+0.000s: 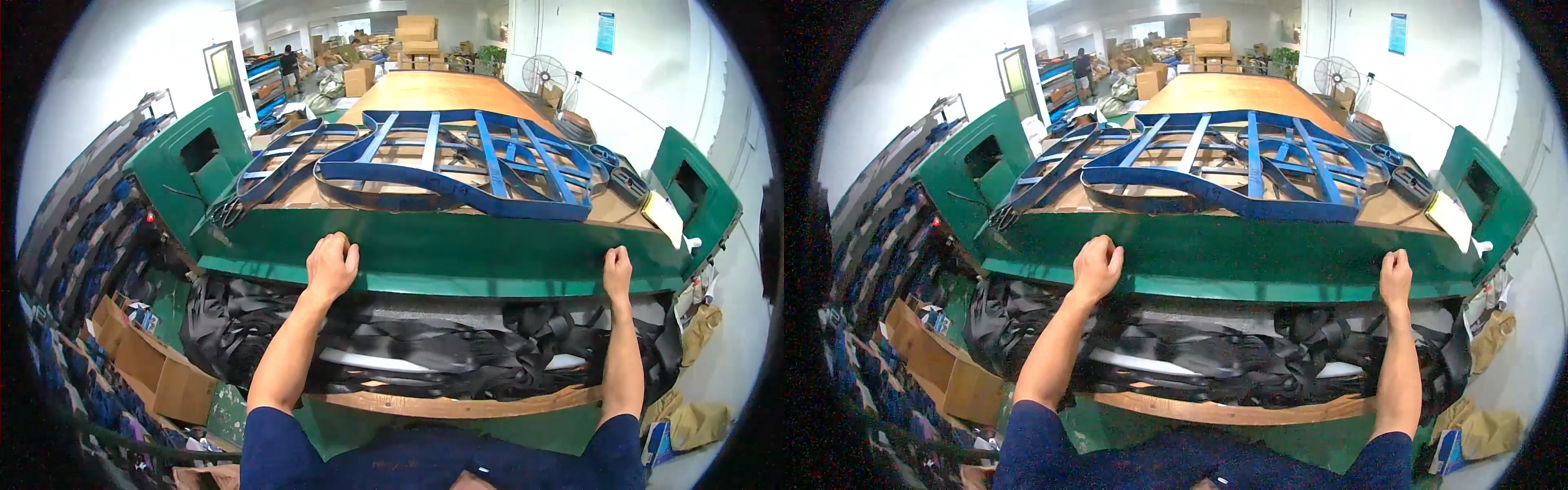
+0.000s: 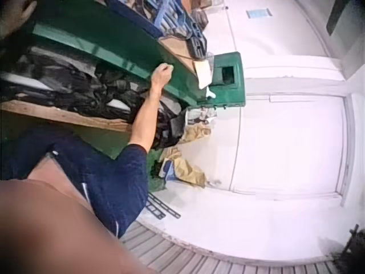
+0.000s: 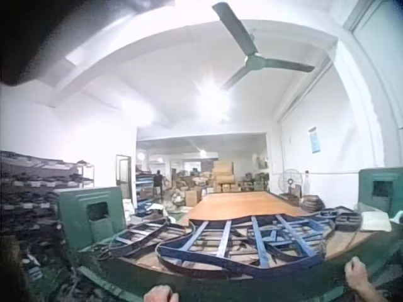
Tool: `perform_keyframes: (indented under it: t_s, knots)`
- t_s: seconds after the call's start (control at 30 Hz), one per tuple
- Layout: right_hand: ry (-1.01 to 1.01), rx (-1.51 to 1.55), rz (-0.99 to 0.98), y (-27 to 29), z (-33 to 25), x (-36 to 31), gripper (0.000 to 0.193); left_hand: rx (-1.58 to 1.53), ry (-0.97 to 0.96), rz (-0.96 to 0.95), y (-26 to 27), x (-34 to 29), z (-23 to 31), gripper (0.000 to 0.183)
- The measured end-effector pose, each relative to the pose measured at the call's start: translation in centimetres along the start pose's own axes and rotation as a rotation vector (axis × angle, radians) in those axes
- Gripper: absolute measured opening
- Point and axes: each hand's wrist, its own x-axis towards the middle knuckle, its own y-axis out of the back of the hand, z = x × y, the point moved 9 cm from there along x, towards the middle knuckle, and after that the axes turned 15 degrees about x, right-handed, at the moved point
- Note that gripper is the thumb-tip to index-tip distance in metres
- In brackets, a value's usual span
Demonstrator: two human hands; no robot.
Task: Placing and aligning black fabric pieces onto an industrial template and operating a press machine.
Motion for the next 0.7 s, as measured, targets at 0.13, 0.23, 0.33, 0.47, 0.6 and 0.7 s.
perform_keyframes:
  t_s: [0.13,0.23,0.33,0.47,0.6,0.7]
  knots:
    - [-0.113,0.171,-0.31,-1.1,-1.3,-2.5,0.016,-0.087,0.015,-0.119,0.4,-1.9,0.7,0.014]
    - [-0.13,0.133,-0.459,-1.3,-4.5,-7.5,0.012,-0.14,-0.043,-0.198,1.2,-5.0,4.0,0.011]
    - [-0.186,0.131,-0.424,1.1,-5.1,-11.8,0.012,-0.31,-0.13,-0.185,2.6,-9.5,8.8,0.007]
    - [-0.174,0.224,-0.283,5.3,-6.1,-16.8,0.008,-0.358,-0.287,-0.37,3.2,-16.3,15.7,0.013]
    - [-0.169,0.231,-0.312,6.4,-5.6,-21.1,0.006,-0.439,-0.246,-0.434,2.6,-20.4,19.4,0.017]
    - [-0.051,0.012,-0.359,6.0,-5.9,-24.0,0.008,-0.343,-0.276,-0.467,1.6,-22.3,20.5,0.017]
